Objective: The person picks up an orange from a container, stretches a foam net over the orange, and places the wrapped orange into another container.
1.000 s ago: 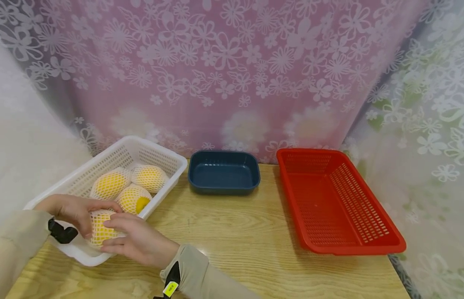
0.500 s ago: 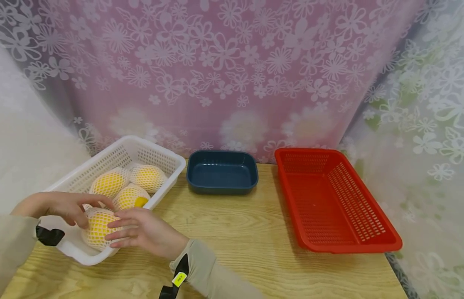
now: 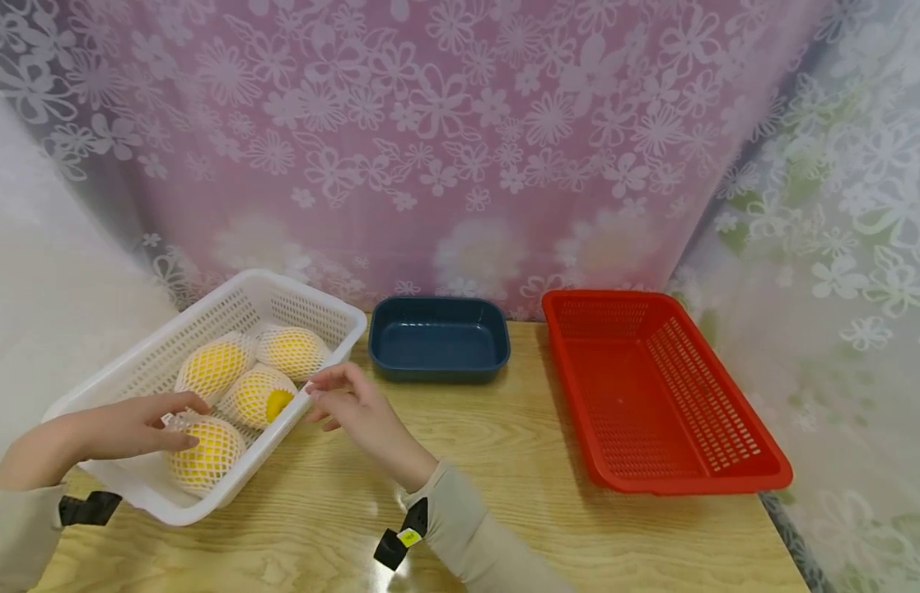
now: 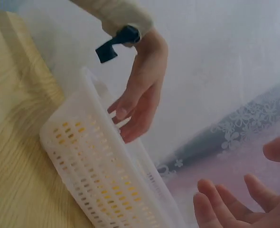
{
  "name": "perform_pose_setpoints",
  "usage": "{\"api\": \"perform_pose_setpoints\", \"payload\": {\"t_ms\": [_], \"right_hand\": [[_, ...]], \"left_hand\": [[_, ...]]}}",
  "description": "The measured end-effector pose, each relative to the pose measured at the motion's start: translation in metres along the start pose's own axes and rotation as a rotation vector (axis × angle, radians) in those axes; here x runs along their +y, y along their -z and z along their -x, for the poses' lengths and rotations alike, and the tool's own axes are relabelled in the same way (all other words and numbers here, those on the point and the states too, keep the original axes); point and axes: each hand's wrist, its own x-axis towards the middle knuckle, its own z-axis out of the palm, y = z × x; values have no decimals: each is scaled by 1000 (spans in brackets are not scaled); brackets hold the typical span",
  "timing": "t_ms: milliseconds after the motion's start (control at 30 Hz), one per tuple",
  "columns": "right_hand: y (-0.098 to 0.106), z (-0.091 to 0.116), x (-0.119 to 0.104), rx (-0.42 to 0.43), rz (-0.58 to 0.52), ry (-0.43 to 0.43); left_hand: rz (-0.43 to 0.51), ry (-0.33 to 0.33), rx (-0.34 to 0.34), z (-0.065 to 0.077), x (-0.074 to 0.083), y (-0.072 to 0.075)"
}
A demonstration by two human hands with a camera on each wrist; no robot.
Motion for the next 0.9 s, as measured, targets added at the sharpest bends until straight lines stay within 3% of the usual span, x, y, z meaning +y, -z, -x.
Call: {"api": "perform_pose_setpoints", "payload": {"t_ms": [100, 267, 333, 400, 533, 667, 800, 900], "right_hand": [[11, -2, 3, 64, 64, 87], [20, -11, 16, 210, 138, 142], [21, -15, 22, 249, 145, 124], [21, -20, 30, 270, 127, 101], [15, -33, 49, 290, 96, 31], [2, -45, 66, 274, 126, -71], [-9, -49, 79, 203, 184, -91], [-14, -49, 85, 143, 179, -71]], "left_hand": [[-128, -77, 183, 6, -1, -10], [-267, -189, 615, 14, -4, -33], [-244, -168, 776, 17, -3, -43], [-181, -99, 901, 20, -2, -54], [62, 155, 1111, 23, 2, -78], [410, 321, 1288, 19, 6, -98], [743, 320, 1354, 12, 10, -109], [977, 213, 1379, 5, 14, -113]]}}
